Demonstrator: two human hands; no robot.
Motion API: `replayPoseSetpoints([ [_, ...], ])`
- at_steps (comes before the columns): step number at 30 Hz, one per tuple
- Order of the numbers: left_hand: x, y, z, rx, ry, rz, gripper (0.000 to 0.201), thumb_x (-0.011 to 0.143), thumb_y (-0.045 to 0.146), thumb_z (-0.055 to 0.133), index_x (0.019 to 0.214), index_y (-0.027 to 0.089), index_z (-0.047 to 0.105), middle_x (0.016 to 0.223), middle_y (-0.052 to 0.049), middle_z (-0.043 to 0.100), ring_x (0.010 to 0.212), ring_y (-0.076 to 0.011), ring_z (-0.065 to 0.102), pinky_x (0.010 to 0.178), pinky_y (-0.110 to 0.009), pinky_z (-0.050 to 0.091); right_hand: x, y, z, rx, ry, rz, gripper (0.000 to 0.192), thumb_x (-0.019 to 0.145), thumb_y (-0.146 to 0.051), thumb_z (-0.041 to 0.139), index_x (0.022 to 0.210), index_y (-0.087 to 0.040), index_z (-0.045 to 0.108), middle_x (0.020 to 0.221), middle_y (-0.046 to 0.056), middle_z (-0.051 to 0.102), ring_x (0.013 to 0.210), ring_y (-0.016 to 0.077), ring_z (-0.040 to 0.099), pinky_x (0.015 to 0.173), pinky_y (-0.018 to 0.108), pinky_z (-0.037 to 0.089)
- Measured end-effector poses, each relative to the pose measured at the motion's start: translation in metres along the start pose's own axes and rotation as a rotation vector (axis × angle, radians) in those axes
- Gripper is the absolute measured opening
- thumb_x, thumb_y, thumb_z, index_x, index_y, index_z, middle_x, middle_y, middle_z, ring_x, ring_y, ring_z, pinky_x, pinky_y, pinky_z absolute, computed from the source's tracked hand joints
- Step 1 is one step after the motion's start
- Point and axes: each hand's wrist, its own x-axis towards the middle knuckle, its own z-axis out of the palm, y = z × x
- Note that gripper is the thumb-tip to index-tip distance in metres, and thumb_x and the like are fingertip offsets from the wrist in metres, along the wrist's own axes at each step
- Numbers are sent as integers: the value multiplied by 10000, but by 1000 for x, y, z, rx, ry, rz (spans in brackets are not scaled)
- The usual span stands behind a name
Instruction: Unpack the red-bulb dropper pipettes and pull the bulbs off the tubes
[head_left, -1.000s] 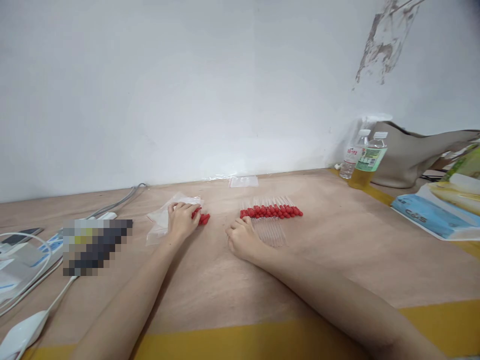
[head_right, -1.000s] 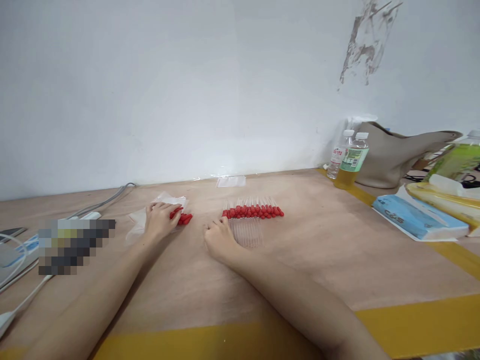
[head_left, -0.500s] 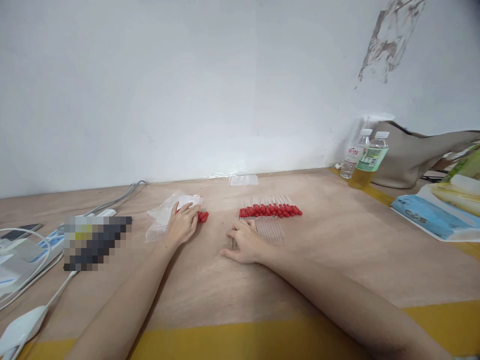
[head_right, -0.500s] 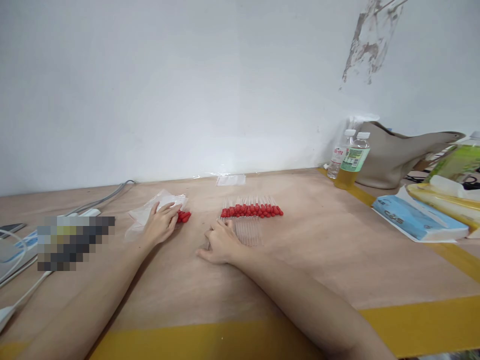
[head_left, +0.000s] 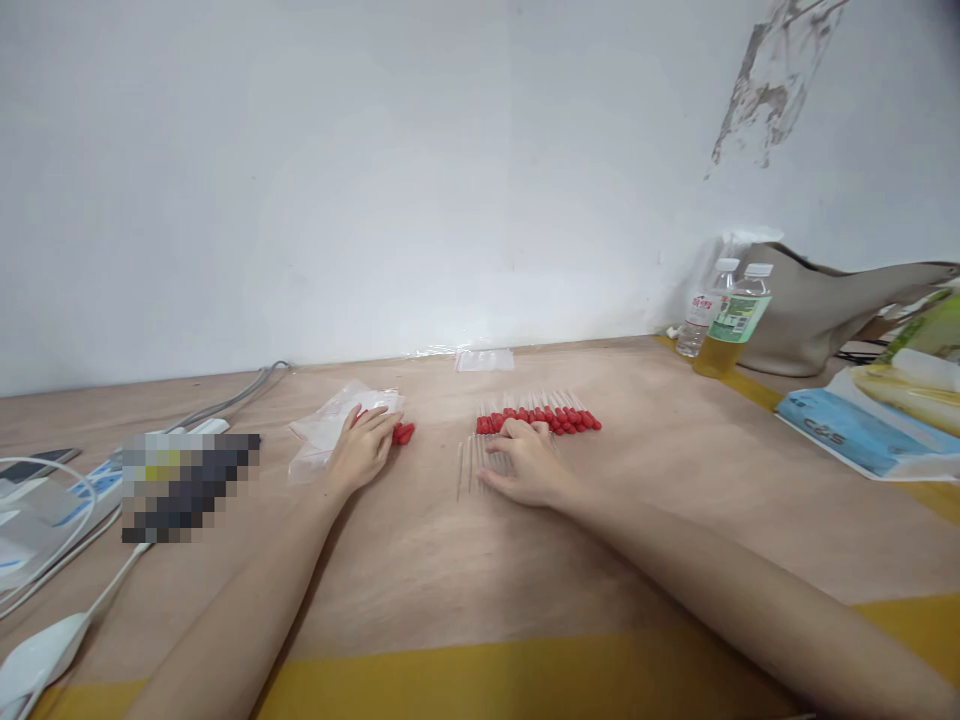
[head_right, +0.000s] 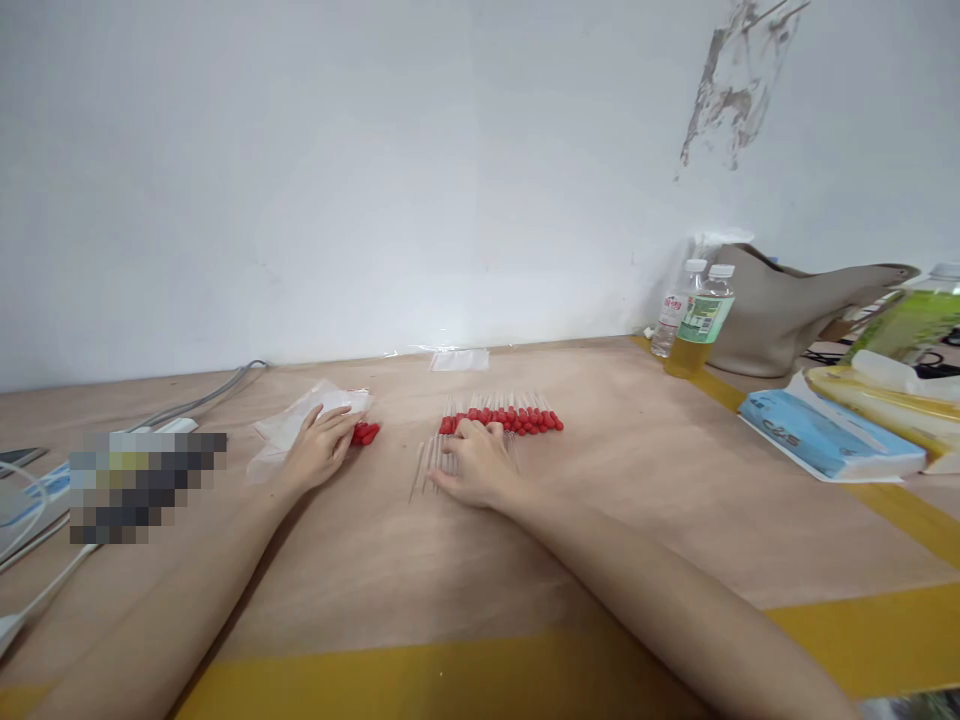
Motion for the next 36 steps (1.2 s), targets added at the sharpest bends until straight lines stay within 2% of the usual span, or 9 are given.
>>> replayPoseSetpoints([
  [3, 0, -1, 2, -42, 16, 9, 420, 870, 251, 237, 1250, 210, 409, 1202, -48, 536, 1193, -199, 388, 1033, -440, 149, -15, 10, -7, 10, 32, 29, 272, 713, -414, 596, 835, -173, 627, 817, 38, 491, 818, 169, 463, 754, 347, 243],
  [7, -1, -3, 3, -62, -61, -14, 438, 867, 264, 250, 1293, 228, 342, 1251, -44, 491, 1231, -213, 335, 1025, -470, 143, -29, 15, -8, 56, 65, 61, 248, 710, -397, 600, 834, -182, 619, 820, 30, 490, 817, 166, 475, 771, 354, 251],
  [15, 0, -1, 1, -35, -89, -10, 375, 855, 339, 301, 1151, 277, 522, 1255, -30, 486, 1228, -238, 328, 1015, -488, 148, -33, 18, -8, 66, 62, 92, 211, 726, -379, 584, 827, -195, 612, 851, 31, 496, 838, 166, 480, 785, 357, 257],
  [19, -2, -2, 0, -33, -79, -2, 395, 836, 375, 343, 1187, 269, 490, 1266, -40, 470, 1225, -244, 324, 1014, -488, 150, -33, 18, -10, 55, 61, 96, 207, 726, -378, 584, 831, -202, 613, 860, 34, 502, 850, 172, 480, 787, 355, 256],
  [22, 0, 3, -5, -46, 12, -4, 414, 812, 373, 388, 1192, 235, 480, 1260, -58, 469, 1218, -248, 326, 1015, -476, 155, -34, 20, -11, 43, 63, 102, 210, 730, -378, 579, 842, -204, 616, 856, 34, 506, 852, 174, 484, 777, 347, 256],
  [26, 12, 31, -15, -100, 169, -48, 300, 816, 305, 387, 1038, 209, 564, 1121, -55, 554, 1105, -219, 427, 969, -405, 247, -35, 26, -13, 10, 86, 108, 191, 747, -356, 559, 837, -201, 625, 834, 35, 519, 809, 164, 494, 757, 341, 252],
  [30, 34, 73, -15, -136, 48, -28, 213, 791, 348, 433, 811, 214, 598, 920, -42, 594, 930, -222, 492, 829, -382, 328, -37, 35, -16, -15, 119, 97, 166, 775, -316, 527, 800, -193, 636, 782, 31, 538, 764, 149, 500, 757, 340, 243],
  [33, 50, 95, -7, -159, -14, 14, 261, 757, 443, 486, 809, 204, 577, 886, -44, 584, 925, -229, 484, 818, -378, 313, -38, 40, -19, -24, 151, 87, 176, 787, -309, 508, 782, -192, 639, 760, 33, 545, 748, 147, 501, 750, 338, 242],
  [36, 61, 104, 1, -166, -56, 64, 353, 727, 535, 495, 798, 195, 557, 872, -46, 578, 895, -227, 489, 797, -374, 306, -38, 43, -21, -34, 173, 90, 183, 790, -312, 499, 776, -195, 639, 746, 33, 545, 724, 145, 499, 745, 341, 245],
])
